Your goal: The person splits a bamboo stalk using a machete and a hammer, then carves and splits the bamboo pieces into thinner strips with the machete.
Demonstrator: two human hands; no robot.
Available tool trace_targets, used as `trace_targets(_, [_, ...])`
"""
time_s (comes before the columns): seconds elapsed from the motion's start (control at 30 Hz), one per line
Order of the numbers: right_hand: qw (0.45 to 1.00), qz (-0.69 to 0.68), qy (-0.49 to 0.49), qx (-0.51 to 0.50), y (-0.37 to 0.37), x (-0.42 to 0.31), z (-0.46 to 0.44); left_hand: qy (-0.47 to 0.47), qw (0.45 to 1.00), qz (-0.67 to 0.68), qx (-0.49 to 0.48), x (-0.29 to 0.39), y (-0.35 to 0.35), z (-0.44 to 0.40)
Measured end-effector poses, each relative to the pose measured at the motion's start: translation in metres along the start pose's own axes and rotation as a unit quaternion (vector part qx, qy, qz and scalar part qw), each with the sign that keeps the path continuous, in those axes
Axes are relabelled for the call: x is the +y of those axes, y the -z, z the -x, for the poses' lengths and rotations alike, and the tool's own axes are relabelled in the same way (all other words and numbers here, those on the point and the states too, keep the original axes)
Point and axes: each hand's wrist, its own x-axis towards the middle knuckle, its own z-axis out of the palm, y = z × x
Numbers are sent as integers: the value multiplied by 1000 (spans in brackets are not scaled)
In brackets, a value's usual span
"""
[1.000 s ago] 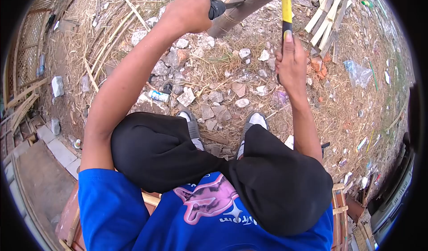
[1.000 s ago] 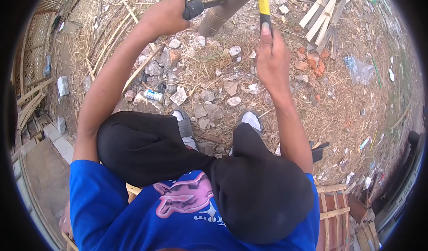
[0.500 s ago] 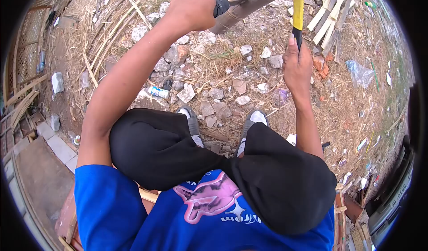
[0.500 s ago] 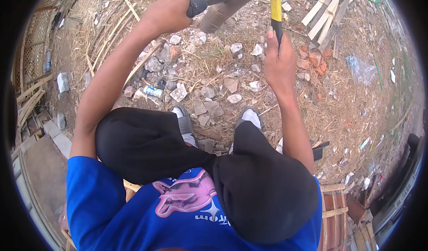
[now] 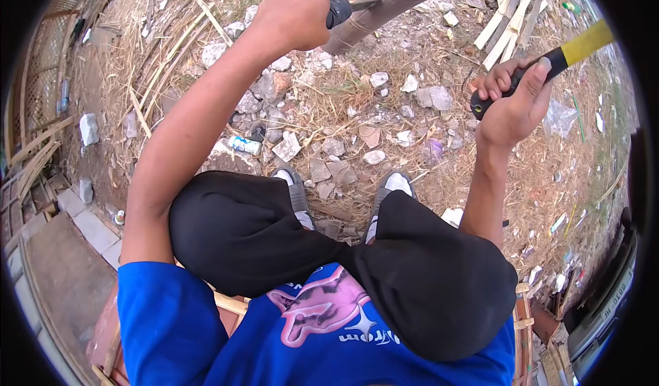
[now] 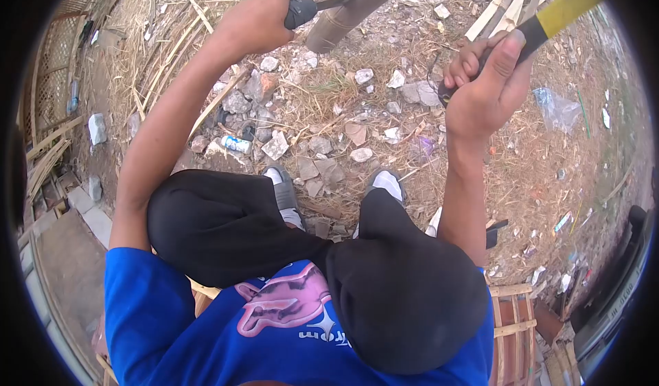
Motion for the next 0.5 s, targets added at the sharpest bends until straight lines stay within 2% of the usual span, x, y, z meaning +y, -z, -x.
trace_targets(0.03, [999, 2, 45, 2, 5, 38, 13, 1, 1000, -1, -6, 0, -2, -1])
trace_targets(0.07, [992, 117, 15, -47, 17, 88, 40, 2, 1000, 0, -7, 2, -2, -2])
trace_targets(0.1, [940, 311, -46, -129, 30, 123, 64, 7, 1000, -3, -8, 3, -2, -1])
trace_targets(0.13, [872, 446, -72, -189, 40, 142, 77, 11, 1000, -7, -9, 2, -3, 1])
trace_targets(0.2, [831, 473, -158, -246, 34, 117, 70, 27, 1000, -10, 13, 0, 8, -8])
trace_targets(0.3, [885, 402, -117, -205, 32, 74, 65, 18, 1000, -18, -16, 3, 1, 0])
trace_targets(0.4, [947, 270, -150, -91, 33, 47, 41, 14, 1000, -13, -10, 2, 1, 2])
trace_targets(0.5, [978, 141, -151, -41, 18, 87, 45, 21, 1000, -8, -14, 12, 11, 5])
